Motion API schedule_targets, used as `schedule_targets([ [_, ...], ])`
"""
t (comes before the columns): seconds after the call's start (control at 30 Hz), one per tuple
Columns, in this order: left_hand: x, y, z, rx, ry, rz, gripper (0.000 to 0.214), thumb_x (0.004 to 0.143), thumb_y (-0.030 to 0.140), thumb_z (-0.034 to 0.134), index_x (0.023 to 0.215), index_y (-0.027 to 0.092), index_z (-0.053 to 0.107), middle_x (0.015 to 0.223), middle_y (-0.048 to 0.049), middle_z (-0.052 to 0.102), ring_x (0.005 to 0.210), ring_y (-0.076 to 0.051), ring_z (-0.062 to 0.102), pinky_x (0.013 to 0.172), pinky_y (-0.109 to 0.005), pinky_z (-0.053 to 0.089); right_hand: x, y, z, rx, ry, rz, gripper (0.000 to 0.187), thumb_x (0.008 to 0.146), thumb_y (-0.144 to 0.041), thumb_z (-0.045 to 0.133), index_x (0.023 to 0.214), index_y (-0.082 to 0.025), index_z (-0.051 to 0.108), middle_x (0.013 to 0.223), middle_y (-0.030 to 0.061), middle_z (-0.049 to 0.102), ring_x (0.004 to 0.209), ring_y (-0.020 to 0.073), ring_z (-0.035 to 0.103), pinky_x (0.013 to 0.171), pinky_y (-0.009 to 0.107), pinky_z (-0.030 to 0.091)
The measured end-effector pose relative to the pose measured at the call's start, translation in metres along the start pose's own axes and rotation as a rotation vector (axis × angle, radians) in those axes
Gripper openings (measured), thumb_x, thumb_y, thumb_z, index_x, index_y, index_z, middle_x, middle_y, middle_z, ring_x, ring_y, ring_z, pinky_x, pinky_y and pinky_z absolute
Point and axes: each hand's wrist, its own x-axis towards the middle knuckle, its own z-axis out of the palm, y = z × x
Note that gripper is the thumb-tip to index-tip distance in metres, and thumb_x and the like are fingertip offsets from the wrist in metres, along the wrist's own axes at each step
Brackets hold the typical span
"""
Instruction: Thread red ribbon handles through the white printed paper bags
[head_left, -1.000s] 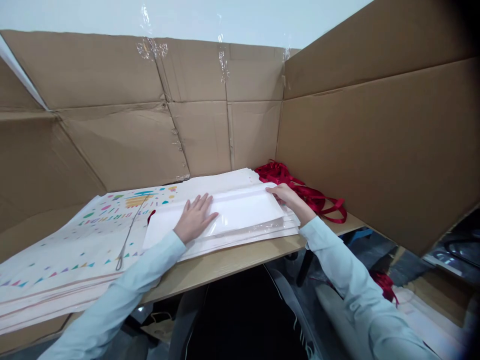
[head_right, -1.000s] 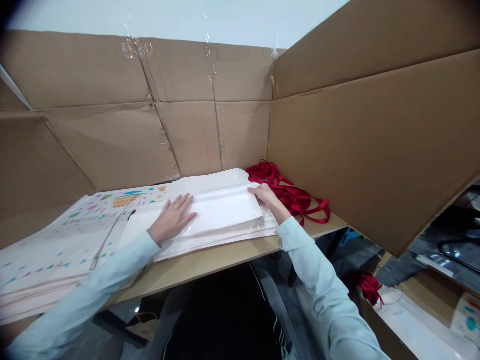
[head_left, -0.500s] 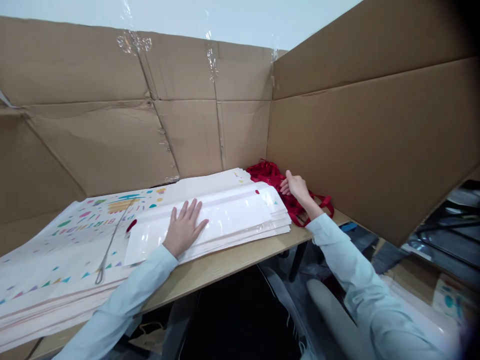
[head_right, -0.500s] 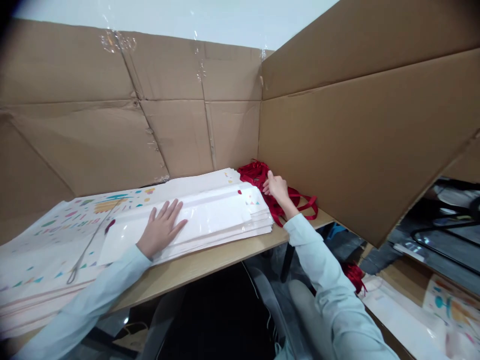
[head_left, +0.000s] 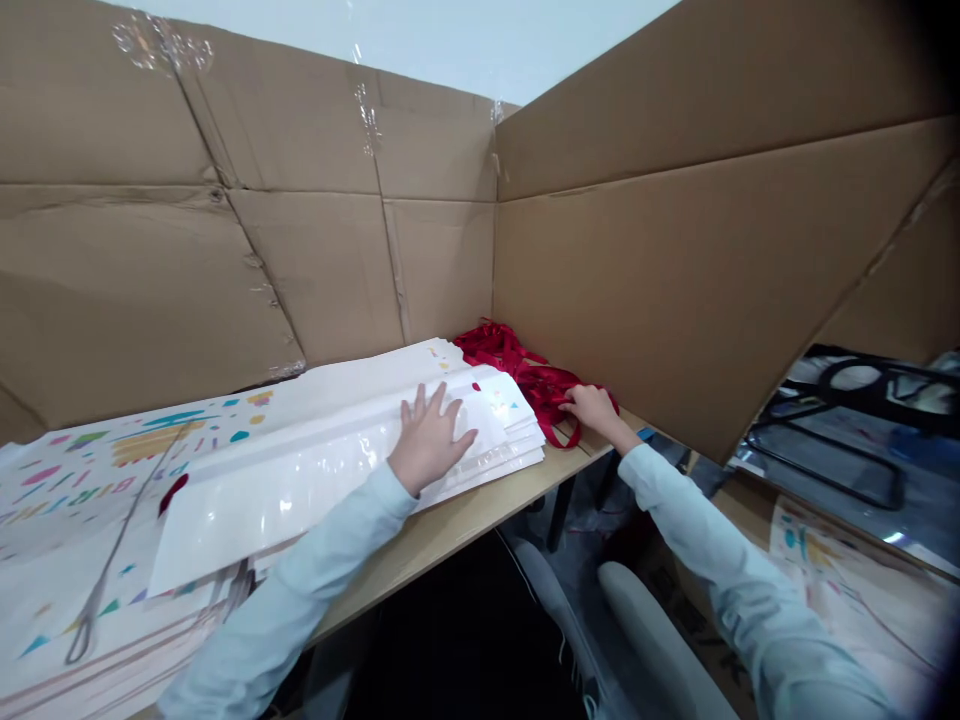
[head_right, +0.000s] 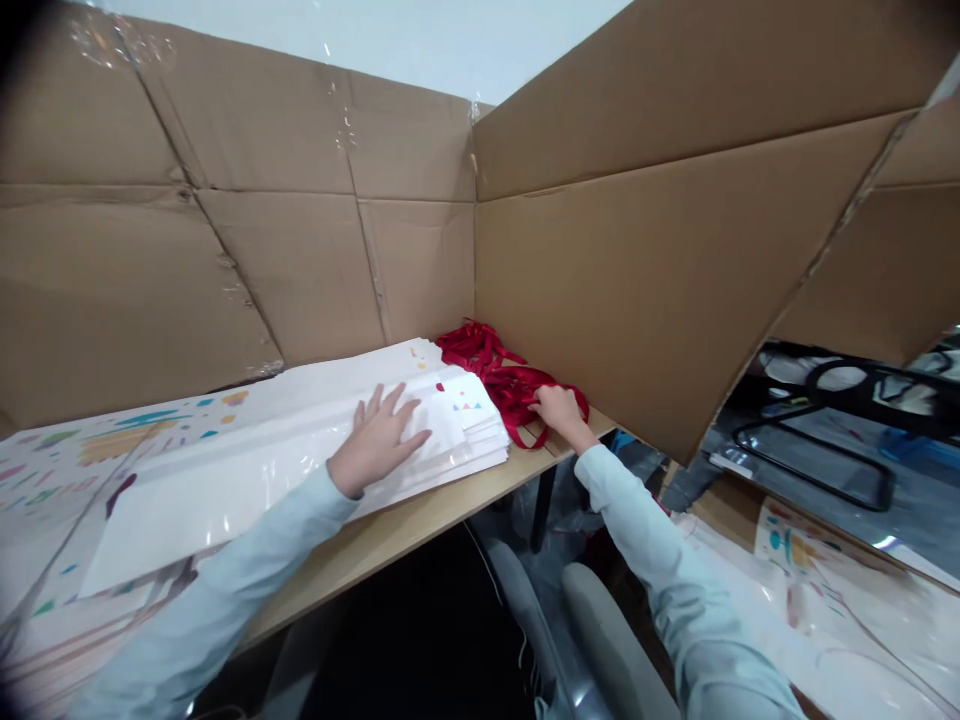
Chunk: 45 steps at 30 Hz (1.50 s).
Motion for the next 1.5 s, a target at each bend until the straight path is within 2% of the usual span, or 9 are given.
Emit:
schedule_targets([
  [0.1,0.028,0.017,0.013,-0.353,-0.013,0.139,0.050,0.087,0.040,0.049,0.129,0.013,0.053,0.139,-0.0180,0.047,0.132,-0.037,0.038,0.108,-0.055,0.028,0.005,-0.011,-0.037,0.045,0.071,-0.039,0.028,0.090,-0.037,0.052,0.082,-0.017,0.068,0.087,0.0107,0.069,0.081,0.0202,0.061,0.072,0.028,0.038],
  [0.2,0.054,0.028,0.029,-0.969,-0.119,0.084,0.058,0.088,0.043,0.047,0.139,0.017,0.041,0.117,-0.0160,0.062,0.104,-0.027,0.060,0.093,-0.045,0.045,0.005,-0.038,-0.087,0.259,0.175,-0.258,0.032,0.094,-0.033,0.045,0.079,-0.015,0.066,0.076,0.0067,0.067,0.067,0.0139,0.056,0.067,0.024,0.036],
  [0.33,0.070,0.035,0.032,-1.725,-0.257,0.042,0.057,0.086,0.049,0.048,0.138,0.028,0.040,0.128,-0.0109,0.058,0.103,-0.024,0.061,0.084,-0.040,0.049,-0.002,-0.087,-0.142,0.489,0.037,-0.645,0.026,0.092,-0.029,0.046,0.081,-0.014,0.064,0.069,0.0007,0.061,0.060,0.0097,0.049,0.063,0.022,0.035],
  [0.47,0.068,0.014,0.001,-1.986,-0.032,0.070,0.041,0.085,0.039,0.050,0.124,0.029,0.054,0.138,-0.0041,0.051,0.109,-0.022,0.058,0.086,-0.037,0.051,-0.008,-0.108,-0.162,0.539,-0.126,-0.800,0.023,0.087,-0.028,0.049,0.080,-0.013,0.065,0.075,0.0011,0.062,0.063,0.0095,0.047,0.063,0.022,0.035],
  [0.73,0.043,-0.086,-0.082,-2.023,0.612,0.027,0.031,0.082,0.027,0.050,0.106,0.015,0.065,0.128,-0.0064,0.060,0.101,-0.018,0.062,0.074,-0.025,0.055,0.013,-0.069,-0.160,0.463,-0.008,-0.568,0.030,0.084,-0.037,0.051,0.080,-0.013,0.069,0.066,0.0004,0.059,0.058,0.0097,0.043,0.060,0.024,0.032],
  [0.83,0.027,-0.120,-0.098,-1.913,0.755,-0.136,0.035,0.079,0.024,0.048,0.104,0.008,0.066,0.122,-0.0104,0.063,0.087,-0.016,0.063,0.064,-0.023,0.055,0.036,-0.040,-0.155,0.336,0.134,-0.434,0.027,0.084,-0.031,0.051,0.084,-0.014,0.071,0.073,0.0023,0.063,0.063,0.0122,0.049,0.062,0.025,0.033],
  [1.07,-0.008,-0.158,-0.114,-1.759,0.840,-0.392,0.033,0.082,0.023,0.043,0.098,0.004,0.066,0.112,-0.0127,0.068,0.083,-0.013,0.064,0.060,-0.018,0.054,0.075,0.033,-0.134,0.336,0.382,0.111,0.027,0.085,-0.027,0.054,0.099,-0.015,0.073,0.089,0.0107,0.069,0.081,0.0211,0.059,0.074,0.030,0.042],
  [1.27,-0.009,-0.173,-0.117,-1.737,1.045,-0.539,0.022,0.091,0.006,0.038,0.083,0.012,0.058,0.082,-0.0013,0.069,0.092,-0.008,0.064,0.068,-0.009,0.054,0.083,0.047,-0.116,0.342,0.381,0.486,0.035,0.089,-0.025,0.052,0.118,-0.012,0.066,0.111,0.0238,0.062,0.101,0.0296,0.059,0.078,0.039,0.044],
  [1.5,-0.006,-0.198,-0.109,-1.713,1.467,-0.596,0.041,0.084,-0.014,0.034,0.109,0.018,0.032,0.083,0.0061,0.052,0.087,-0.002,0.062,0.077,-0.021,0.060,0.085,0.059,-0.097,0.264,0.307,0.622,0.042,0.088,-0.033,0.057,0.114,-0.001,0.064,0.103,0.0345,0.056,0.104,0.0346,0.057,0.075,0.042,0.042],
])
